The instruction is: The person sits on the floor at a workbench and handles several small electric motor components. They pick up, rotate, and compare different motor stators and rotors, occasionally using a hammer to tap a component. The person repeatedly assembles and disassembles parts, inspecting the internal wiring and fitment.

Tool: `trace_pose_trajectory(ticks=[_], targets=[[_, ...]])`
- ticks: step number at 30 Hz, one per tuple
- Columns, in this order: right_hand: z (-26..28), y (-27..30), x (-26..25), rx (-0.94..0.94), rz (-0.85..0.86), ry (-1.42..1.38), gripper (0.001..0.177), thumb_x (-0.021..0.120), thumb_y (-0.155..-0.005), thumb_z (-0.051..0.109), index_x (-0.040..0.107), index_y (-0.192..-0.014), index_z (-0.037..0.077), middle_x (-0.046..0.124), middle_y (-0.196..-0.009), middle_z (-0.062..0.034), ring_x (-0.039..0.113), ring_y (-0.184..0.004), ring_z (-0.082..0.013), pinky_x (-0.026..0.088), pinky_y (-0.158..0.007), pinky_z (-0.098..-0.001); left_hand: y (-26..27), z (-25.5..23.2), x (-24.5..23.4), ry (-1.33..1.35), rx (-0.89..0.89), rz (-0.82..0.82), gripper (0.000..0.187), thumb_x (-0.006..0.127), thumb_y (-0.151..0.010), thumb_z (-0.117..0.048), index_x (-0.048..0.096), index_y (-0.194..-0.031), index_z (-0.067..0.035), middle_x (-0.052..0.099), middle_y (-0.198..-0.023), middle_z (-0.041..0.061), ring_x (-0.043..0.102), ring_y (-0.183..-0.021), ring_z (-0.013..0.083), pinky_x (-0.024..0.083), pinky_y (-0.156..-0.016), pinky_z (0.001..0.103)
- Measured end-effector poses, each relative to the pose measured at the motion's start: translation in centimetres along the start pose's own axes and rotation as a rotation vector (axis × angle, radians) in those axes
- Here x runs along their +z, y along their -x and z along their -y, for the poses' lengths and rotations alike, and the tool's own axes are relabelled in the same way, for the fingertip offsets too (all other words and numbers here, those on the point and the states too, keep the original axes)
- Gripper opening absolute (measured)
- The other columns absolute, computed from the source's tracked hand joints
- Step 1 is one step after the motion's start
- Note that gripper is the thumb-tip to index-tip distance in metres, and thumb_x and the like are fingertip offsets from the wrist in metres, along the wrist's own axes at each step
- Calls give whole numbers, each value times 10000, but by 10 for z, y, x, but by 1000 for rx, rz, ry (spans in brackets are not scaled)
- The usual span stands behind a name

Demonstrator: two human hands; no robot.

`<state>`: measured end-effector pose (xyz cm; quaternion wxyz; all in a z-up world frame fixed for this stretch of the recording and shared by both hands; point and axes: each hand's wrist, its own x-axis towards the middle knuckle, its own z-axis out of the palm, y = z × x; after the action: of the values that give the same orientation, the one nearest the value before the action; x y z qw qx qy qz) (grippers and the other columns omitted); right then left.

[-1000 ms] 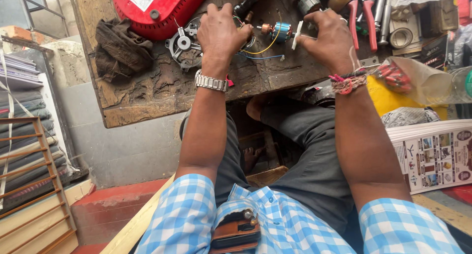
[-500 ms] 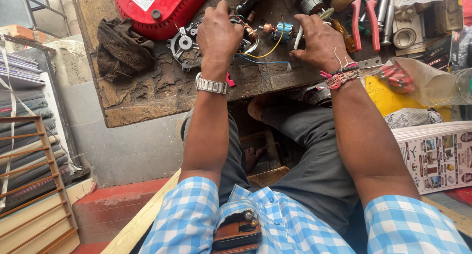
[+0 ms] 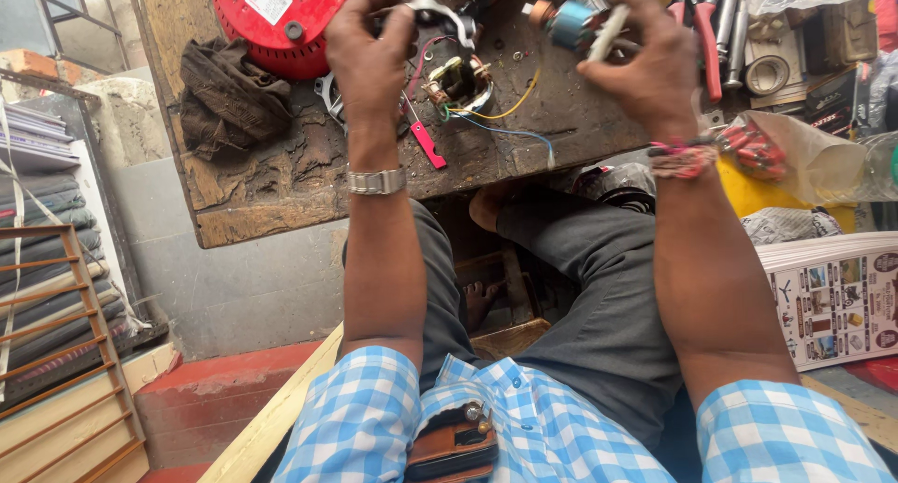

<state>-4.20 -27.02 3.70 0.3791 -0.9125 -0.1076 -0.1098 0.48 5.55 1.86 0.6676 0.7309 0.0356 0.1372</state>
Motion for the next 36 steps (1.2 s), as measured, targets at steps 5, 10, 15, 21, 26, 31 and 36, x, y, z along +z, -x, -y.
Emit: trace_pose_trajectory(ticks=[5,10,15,21,26,31,36], targets=[[6,12,-38,361,16,-1246,520,801,-934,148,587,-1391,25,699,-1206,-192,727,-1091,-317,662,-964,-412,-6,-5,-10,780,-311,66,280,577,-992,-54,577,-1237,81,739,-1019,235,765,-836,281,669,-713,377],[-5,13,-48,369,216,-1580,565,741,-1024,246,533,-1429,-88,671,-1264,-302,721,-1137,-339,626,-972,-332,1,-6,11,1147,-558,255,359,467,-1054,-84,466,-1380,64,692,-1152,295,744,-984,323,665,-851,397],[-9,13,-45,350,277,-1597,623,733,-1023,276,507,-1467,-98,644,-1298,-315,716,-1149,-335,622,-980,-326,10,-3,34,1205,-571,301,391,464,-1054,-41,465,-1437,40,646,-1255,273,702,-1138,359,630,-1001,464],[17,11,-42,327,172,-1426,589,755,-969,135,507,-1449,-102,667,-1240,-292,732,-1079,-346,639,-939,-385,8,9,47,1211,-420,326,366,527,-1055,-19,505,-1421,-31,649,-1307,224,672,-1213,366,609,-1043,516],[43,13,-12,309,-25,-1098,661,823,-850,-28,523,-1440,-31,722,-1190,-160,763,-1028,-251,683,-950,-388,10,19,57,1224,-363,324,394,586,-1055,-3,511,-1440,-36,647,-1343,206,665,-1249,335,605,-1057,501],[47,18,8,198,-11,-884,683,889,-899,16,533,-1482,14,743,-1187,-125,734,-1100,-169,634,-986,-297,17,21,66,1176,-348,321,419,597,-1045,-11,506,-1453,-32,662,-1339,186,674,-1223,305,627,-1025,456],[43,19,16,186,-46,-816,674,903,-918,36,532,-1481,17,745,-1178,-138,733,-1085,-160,625,-963,-287,30,19,79,1112,-256,315,410,615,-1075,-15,528,-1476,-30,673,-1311,178,693,-1139,279,649,-929,391]])
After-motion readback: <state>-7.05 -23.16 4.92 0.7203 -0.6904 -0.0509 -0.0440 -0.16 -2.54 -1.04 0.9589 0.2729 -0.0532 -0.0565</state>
